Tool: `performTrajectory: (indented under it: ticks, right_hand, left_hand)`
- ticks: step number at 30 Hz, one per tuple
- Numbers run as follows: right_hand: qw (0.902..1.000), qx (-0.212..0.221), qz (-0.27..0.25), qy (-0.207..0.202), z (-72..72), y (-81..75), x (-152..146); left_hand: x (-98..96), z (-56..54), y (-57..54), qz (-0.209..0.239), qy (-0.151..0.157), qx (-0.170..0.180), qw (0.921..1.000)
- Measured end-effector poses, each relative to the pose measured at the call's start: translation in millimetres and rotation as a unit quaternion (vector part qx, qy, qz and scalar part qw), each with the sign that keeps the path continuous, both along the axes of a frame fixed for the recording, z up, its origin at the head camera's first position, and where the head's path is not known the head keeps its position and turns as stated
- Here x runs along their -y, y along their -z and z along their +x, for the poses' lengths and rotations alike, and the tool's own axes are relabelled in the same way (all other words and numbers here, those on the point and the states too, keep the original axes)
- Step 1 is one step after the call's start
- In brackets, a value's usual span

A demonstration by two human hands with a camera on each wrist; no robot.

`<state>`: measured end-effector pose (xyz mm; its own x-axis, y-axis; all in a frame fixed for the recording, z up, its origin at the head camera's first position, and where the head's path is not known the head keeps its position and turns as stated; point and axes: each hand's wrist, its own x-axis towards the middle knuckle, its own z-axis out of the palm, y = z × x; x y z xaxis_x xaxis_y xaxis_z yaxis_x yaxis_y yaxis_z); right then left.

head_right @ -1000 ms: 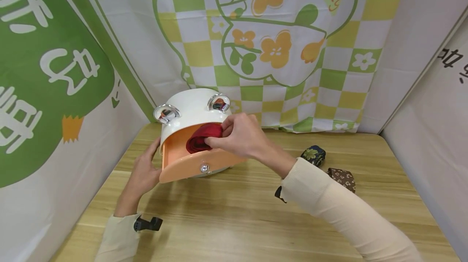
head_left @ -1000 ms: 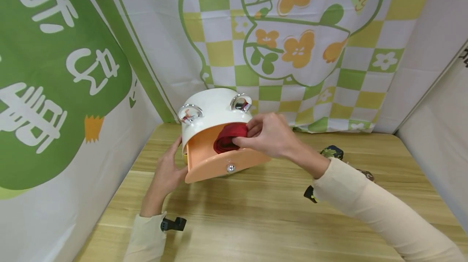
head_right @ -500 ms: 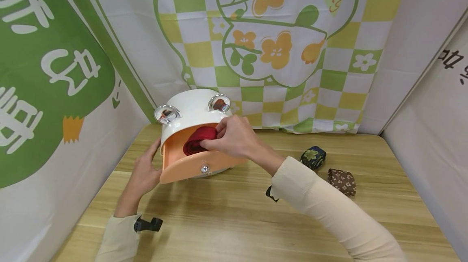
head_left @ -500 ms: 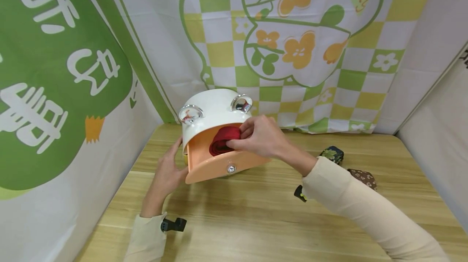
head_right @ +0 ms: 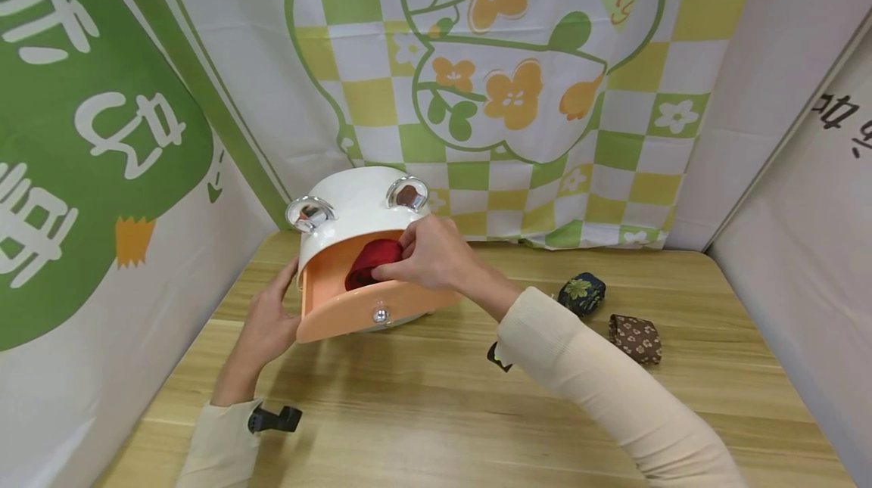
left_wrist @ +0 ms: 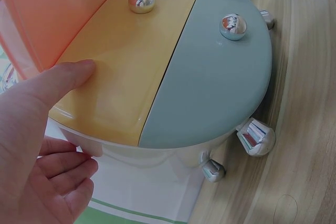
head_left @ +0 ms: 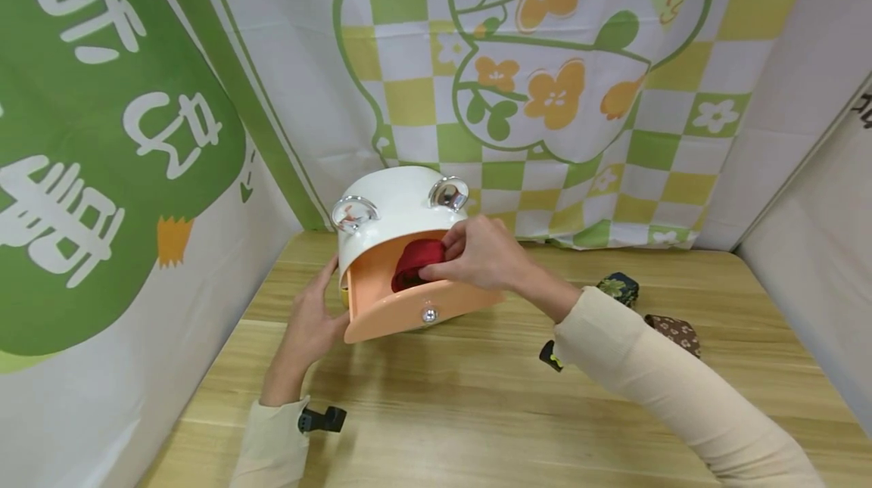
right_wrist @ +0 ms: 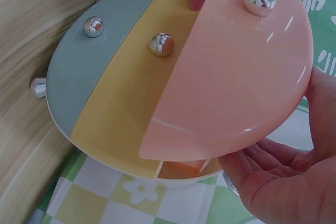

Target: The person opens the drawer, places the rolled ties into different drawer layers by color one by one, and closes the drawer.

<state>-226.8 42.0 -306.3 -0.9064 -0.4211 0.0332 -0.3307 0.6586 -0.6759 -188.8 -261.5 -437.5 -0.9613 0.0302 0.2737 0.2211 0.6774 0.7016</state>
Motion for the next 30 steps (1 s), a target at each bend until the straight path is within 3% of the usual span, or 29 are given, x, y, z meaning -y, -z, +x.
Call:
performTrajectory:
  ticks: [13, 21, 30]
  right_hand:
    - [0.9989, 0.022, 0.039, -0.013, -2.5, -9.0, -2.7]
    - [0.999, 0.023, 0.028, -0.028, 0.8, -16.1, -14.2]
    - [0.9994, -0.014, 0.016, -0.027, 13.9, -32.2, -24.1]
  left_hand:
    - [0.5, 0.8, 0.7, -0.001, 0.003, -0.008, 1.0]
    - [-1.1, 0.8, -0.7, -0.002, 0.006, -0.007, 1.0]
    - [-0.4, 0.9, -0.8, -0.003, 0.007, -0.008, 0.9999]
